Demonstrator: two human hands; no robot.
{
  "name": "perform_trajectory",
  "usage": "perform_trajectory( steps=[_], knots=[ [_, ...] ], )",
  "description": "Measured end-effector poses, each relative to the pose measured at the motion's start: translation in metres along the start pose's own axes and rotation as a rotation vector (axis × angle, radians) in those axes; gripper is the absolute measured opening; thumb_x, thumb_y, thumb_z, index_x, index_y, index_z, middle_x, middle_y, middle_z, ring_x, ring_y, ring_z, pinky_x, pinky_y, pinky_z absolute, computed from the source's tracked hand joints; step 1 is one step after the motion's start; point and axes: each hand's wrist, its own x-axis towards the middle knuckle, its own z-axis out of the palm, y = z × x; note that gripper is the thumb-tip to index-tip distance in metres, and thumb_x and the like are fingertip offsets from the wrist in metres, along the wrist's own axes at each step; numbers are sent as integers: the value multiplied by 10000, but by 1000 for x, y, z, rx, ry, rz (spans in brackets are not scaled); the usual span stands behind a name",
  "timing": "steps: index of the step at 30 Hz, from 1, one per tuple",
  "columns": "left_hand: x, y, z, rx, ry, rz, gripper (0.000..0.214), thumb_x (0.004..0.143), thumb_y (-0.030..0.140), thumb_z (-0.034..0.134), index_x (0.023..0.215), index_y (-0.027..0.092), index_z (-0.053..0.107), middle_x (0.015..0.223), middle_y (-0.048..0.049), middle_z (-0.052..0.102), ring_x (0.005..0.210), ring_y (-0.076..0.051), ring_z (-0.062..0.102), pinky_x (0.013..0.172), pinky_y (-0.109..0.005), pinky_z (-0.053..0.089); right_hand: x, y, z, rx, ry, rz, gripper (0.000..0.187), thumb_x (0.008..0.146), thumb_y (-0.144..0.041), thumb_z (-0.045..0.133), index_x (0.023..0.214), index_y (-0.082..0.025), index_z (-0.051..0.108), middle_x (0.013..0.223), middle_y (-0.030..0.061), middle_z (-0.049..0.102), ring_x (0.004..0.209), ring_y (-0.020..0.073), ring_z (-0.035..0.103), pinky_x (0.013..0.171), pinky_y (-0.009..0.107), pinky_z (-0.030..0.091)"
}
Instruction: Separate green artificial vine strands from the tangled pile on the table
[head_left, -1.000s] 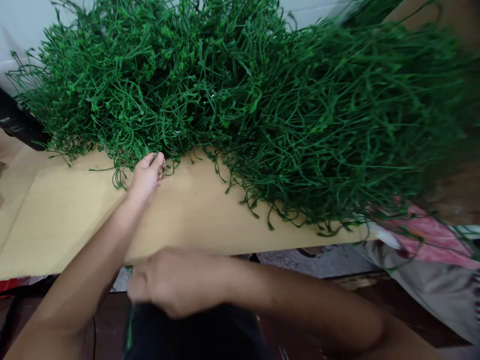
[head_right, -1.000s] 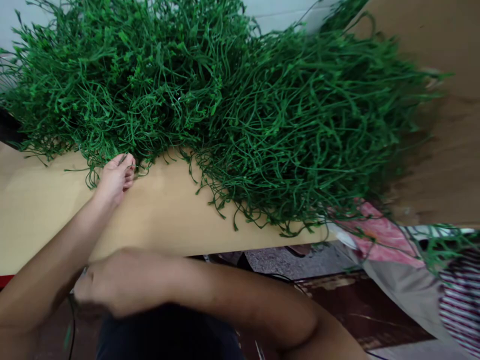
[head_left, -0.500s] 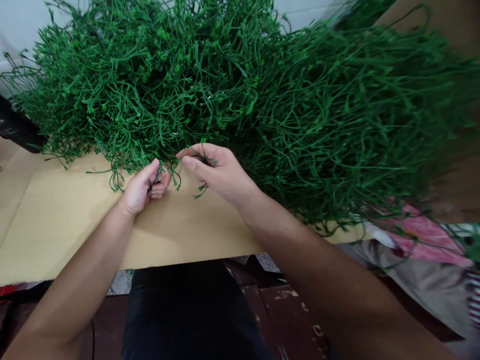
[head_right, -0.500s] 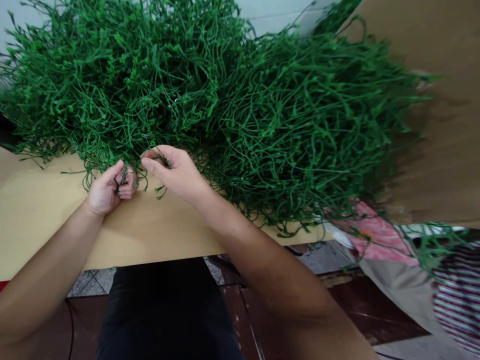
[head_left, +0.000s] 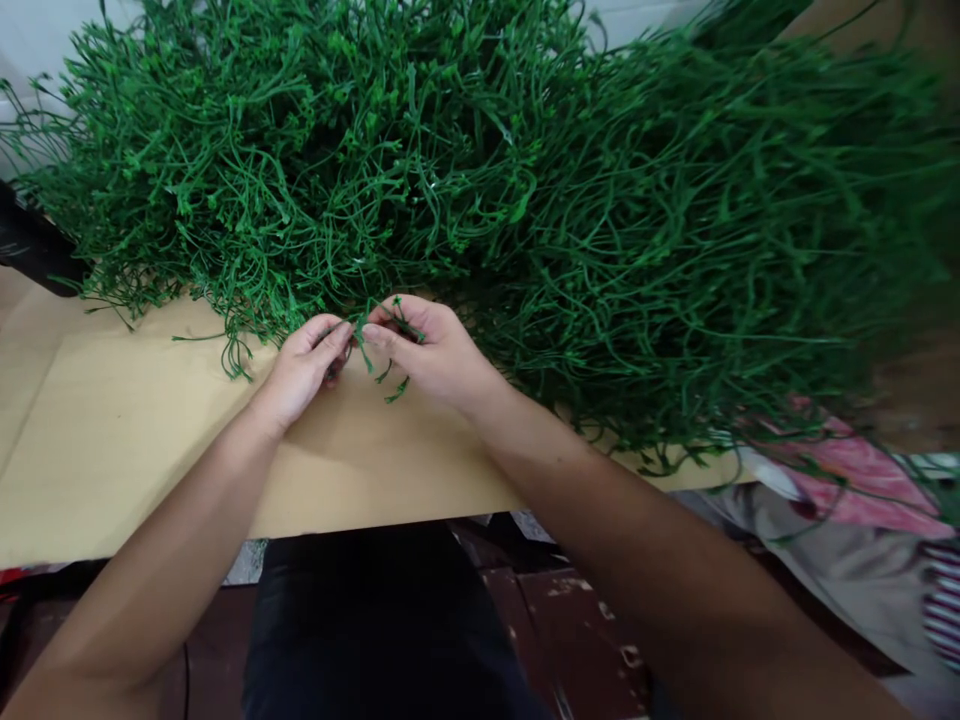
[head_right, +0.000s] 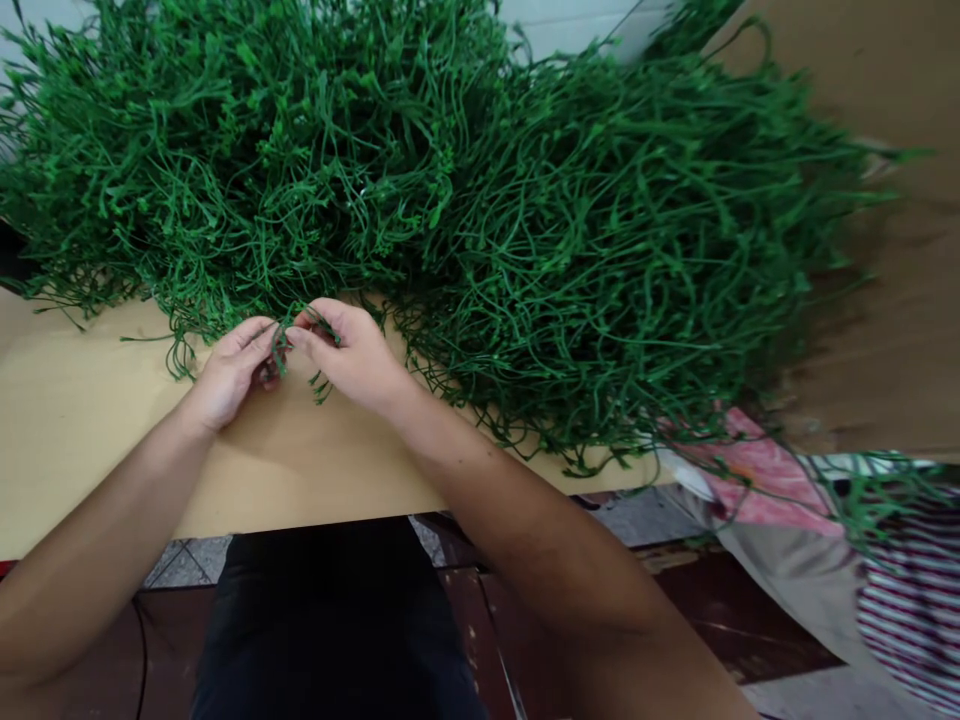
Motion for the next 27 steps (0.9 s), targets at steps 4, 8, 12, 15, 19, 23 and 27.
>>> perform_trajectory(
  steps=[4, 8, 12, 15, 19, 23, 27],
  knots=[
    [1, -6, -2, 110, 208, 271, 234, 727, 331, 640, 833, 190, 487, 754, 13, 488, 654, -84, 475, 572, -196, 420, -3, 1, -1, 14, 40, -30, 303, 784, -412, 590, 699, -149, 465, 592, -45, 366, 566, 52, 344, 543, 215, 298],
    [-7, -5, -2, 383, 371, 529, 281, 747, 351, 629, 956, 198, 521, 965, -47, 497, 919, -155, 508, 767, -277, 455, -4, 2, -3, 29, 83, -53, 289, 793, -403, 573, 695, -153, 465, 596, -43, 367, 571, 55, 352, 550, 216, 311],
    [-16, 3, 3, 680, 457, 678, 237, 778, 357, 598, 929, 175, 578, 1000, -73, 494, 1000, -199, 483, 869, -348, 403, -6, 0, -3, 12, 68, -82, 291, 793, -406, 569, 690, -156, 459, 589, -46, 357, 547, 53, 324, 528, 215, 304],
    [-18, 4, 8, 753, 250, 597, 224, 833, 377, 521, 777, 172, 592, 855, -47, 530, 867, -176, 514, 823, -340, 402, -7, 0, -2, -19, 46, -102, 299, 787, -413, 582, 690, -159, 456, 597, -37, 393, 568, 61, 345, 539, 218, 312],
    [-13, -1, 11, 580, 73, 430, 283, 839, 373, 502, 639, 174, 512, 687, -9, 471, 688, -137, 480, 670, -285, 401, -8, 3, -1, -46, 37, -127, 306, 814, -421, 549, 691, -159, 448, 647, -15, 460, 626, 74, 402, 586, 223, 343],
    [-9, -1, 9, 421, 93, 417, 234, 843, 284, 489, 633, 181, 485, 704, -7, 465, 696, -130, 467, 675, -271, 394, -9, 3, -3, -68, 19, -134, 297, 842, -421, 509, 717, -152, 477, 638, -18, 450, 612, 68, 402, 575, 218, 340],
    [-8, 1, 7, 370, 149, 394, 203, 823, 231, 509, 628, 176, 492, 725, -6, 470, 709, -123, 477, 682, -261, 397, -14, -19, -13, -192, 13, -91, 325, 821, -445, 543, 709, -142, 514, 588, -32, 422, 547, 53, 363, 509, 213, 299]
  ],
)
